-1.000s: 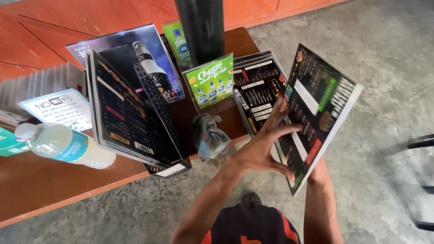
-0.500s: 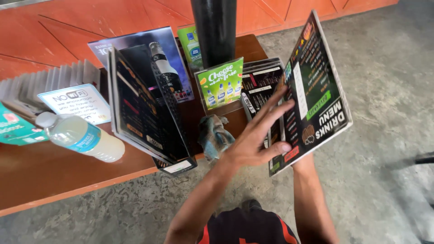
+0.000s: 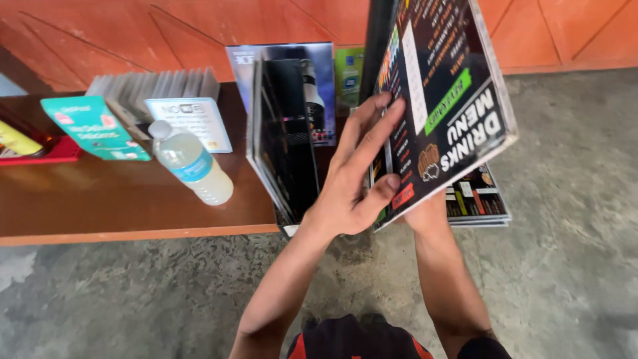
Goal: Organizing and stacking restaurant menus on a service counter.
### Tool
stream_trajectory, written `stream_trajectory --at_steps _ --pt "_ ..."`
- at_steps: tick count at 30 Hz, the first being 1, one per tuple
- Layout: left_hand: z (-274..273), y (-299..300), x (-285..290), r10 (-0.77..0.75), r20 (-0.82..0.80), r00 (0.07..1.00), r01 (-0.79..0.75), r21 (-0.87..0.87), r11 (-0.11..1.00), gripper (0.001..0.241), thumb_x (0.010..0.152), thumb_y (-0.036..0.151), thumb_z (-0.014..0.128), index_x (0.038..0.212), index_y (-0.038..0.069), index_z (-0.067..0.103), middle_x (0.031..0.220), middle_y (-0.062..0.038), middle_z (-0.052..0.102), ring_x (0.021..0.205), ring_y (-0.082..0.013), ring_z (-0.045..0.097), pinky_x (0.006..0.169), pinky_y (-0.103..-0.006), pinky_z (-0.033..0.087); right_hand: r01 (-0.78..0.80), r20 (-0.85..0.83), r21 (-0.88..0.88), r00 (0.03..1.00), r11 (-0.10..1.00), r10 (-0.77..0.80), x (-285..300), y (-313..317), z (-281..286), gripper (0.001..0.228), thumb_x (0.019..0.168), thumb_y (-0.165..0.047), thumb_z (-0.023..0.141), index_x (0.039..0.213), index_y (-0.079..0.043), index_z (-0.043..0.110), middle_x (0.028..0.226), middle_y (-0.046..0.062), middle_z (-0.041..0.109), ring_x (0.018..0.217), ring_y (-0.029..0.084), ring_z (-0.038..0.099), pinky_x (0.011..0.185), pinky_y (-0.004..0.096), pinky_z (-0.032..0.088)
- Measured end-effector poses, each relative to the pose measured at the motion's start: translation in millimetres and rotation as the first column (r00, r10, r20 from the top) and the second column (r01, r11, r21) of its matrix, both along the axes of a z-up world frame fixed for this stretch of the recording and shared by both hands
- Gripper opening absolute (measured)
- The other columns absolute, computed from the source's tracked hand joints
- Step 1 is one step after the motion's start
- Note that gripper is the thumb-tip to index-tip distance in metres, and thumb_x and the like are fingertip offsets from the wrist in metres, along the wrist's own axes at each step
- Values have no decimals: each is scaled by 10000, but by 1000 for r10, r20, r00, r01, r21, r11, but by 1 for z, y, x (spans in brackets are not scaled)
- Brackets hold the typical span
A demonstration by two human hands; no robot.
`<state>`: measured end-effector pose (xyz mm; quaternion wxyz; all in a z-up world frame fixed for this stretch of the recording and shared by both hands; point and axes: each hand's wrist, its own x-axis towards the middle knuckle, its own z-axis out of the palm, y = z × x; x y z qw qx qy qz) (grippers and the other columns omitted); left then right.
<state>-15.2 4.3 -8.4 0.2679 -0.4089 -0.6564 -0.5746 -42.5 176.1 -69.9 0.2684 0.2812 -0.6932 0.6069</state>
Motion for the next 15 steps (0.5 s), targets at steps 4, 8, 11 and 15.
stream_trajectory --at_steps 4,8,11,15 --pt "18 -20 12 158 -50 986 -159 -17 987 634 1051 327 527 1608 67 375 1673 -209 321 1530 -341 375 1282 -372 335 27 25 125 999 992 -30 -11 -21 2 694 955 -120 654 1576 26 381 1559 123 495 1427 232 489 1216 387 414" --pt "28 -38 25 217 -62 974 -218 -12 976 729 920 158 509 1629 69 363 1671 -182 281 1575 -309 328 1321 -346 281 -179 42 -61 983 982 181 -16 -52 22 615 1048 -113 616 1600 19 380 1599 112 475 1478 229 469 1271 385 400" --pt "33 -47 33 270 -66 960 -272 -15 962 742 915 142 505 1637 60 352 1688 -179 255 1595 -300 292 1332 -338 247 -255 10 -77 967 964 256 -16 -64 25 567 1087 -121 609 1595 17 396 1599 104 484 1479 223 478 1275 379 404" --pt "37 -60 39 310 -84 947 -311 -9 950 740 924 159 510 1636 49 343 1692 -180 238 1595 -301 279 1332 -319 216 -334 -71 -56 942 941 330 -15 -82 32 601 1066 -98 637 1596 17 379 1584 96 472 1469 223 469 1267 380 397"
